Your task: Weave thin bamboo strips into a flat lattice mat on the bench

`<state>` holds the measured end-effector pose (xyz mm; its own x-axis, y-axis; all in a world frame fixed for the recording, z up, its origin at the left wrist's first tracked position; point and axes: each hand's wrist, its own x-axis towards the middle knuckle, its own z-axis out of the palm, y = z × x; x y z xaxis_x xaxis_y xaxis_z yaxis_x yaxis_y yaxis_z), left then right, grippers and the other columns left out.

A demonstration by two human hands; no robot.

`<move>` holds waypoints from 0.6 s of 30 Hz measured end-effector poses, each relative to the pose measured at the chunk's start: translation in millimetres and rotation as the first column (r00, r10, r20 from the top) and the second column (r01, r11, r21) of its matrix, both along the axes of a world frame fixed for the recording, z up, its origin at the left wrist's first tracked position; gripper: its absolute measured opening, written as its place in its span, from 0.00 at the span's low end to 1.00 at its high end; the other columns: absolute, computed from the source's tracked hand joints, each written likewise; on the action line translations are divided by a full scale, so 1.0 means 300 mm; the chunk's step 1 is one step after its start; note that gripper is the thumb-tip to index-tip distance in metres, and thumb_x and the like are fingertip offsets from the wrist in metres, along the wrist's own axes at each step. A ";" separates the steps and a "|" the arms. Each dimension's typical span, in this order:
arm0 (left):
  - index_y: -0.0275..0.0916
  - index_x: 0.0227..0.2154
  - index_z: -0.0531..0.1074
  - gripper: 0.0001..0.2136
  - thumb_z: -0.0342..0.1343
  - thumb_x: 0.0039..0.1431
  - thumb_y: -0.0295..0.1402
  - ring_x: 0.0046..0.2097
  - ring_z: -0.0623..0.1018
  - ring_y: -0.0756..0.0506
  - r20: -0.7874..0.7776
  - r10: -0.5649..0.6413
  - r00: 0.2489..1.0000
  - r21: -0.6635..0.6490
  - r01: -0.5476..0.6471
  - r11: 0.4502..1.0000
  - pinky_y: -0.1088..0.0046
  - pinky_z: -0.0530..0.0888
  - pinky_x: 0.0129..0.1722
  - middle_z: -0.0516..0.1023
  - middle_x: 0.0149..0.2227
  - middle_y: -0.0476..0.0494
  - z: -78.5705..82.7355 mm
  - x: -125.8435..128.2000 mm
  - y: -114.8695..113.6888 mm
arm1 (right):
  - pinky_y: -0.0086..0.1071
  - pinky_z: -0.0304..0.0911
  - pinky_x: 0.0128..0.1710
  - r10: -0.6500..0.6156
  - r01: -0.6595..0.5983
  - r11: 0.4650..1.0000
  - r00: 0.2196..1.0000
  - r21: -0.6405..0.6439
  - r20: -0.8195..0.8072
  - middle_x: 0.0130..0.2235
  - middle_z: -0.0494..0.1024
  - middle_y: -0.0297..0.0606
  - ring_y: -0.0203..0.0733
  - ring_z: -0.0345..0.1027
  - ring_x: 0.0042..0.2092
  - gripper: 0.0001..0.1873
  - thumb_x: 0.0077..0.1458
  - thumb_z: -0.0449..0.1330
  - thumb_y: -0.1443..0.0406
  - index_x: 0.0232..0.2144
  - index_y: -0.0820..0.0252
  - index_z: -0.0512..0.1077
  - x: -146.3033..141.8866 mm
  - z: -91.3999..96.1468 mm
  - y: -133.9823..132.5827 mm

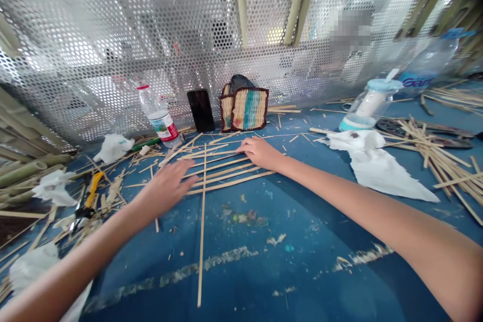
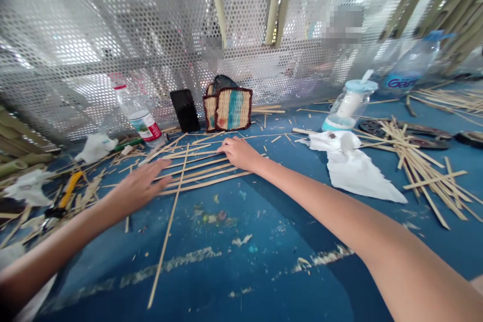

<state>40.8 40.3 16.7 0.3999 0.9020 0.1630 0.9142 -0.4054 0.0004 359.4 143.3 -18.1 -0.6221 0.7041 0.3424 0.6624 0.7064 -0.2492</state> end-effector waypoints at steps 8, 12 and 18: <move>0.41 0.55 0.73 0.24 0.37 0.67 0.42 0.59 0.72 0.38 -0.018 0.011 1.000 0.001 -0.011 1.000 0.57 0.65 0.61 0.75 0.58 0.41 -0.012 -0.133 0.258 | 0.40 0.56 0.54 0.019 -0.019 1.000 1.000 -0.016 0.012 0.50 0.76 0.39 0.45 0.64 0.50 0.27 0.61 0.45 0.76 0.52 0.54 0.77 0.000 -0.009 0.014; 0.41 0.55 0.74 0.25 0.38 0.67 0.43 0.56 0.73 0.37 -0.017 0.003 1.000 0.010 -0.003 1.000 0.56 0.65 0.58 0.76 0.57 0.40 -0.031 -0.154 0.248 | 0.41 0.55 0.54 0.011 -0.011 1.000 1.000 0.000 -0.003 0.49 0.76 0.39 0.46 0.64 0.51 0.23 0.64 0.46 0.73 0.51 0.54 0.77 0.001 -0.006 0.002; 0.48 0.54 0.76 0.22 0.40 0.68 0.46 0.54 0.71 0.36 -0.041 -0.084 0.996 0.050 0.086 0.995 0.53 0.63 0.57 0.76 0.57 0.42 -0.035 -0.215 0.261 | 0.45 0.56 0.53 -0.003 0.004 0.999 1.000 0.041 -0.020 0.49 0.75 0.43 0.50 0.64 0.50 0.19 0.68 0.48 0.66 0.51 0.54 0.77 0.003 -0.001 -0.017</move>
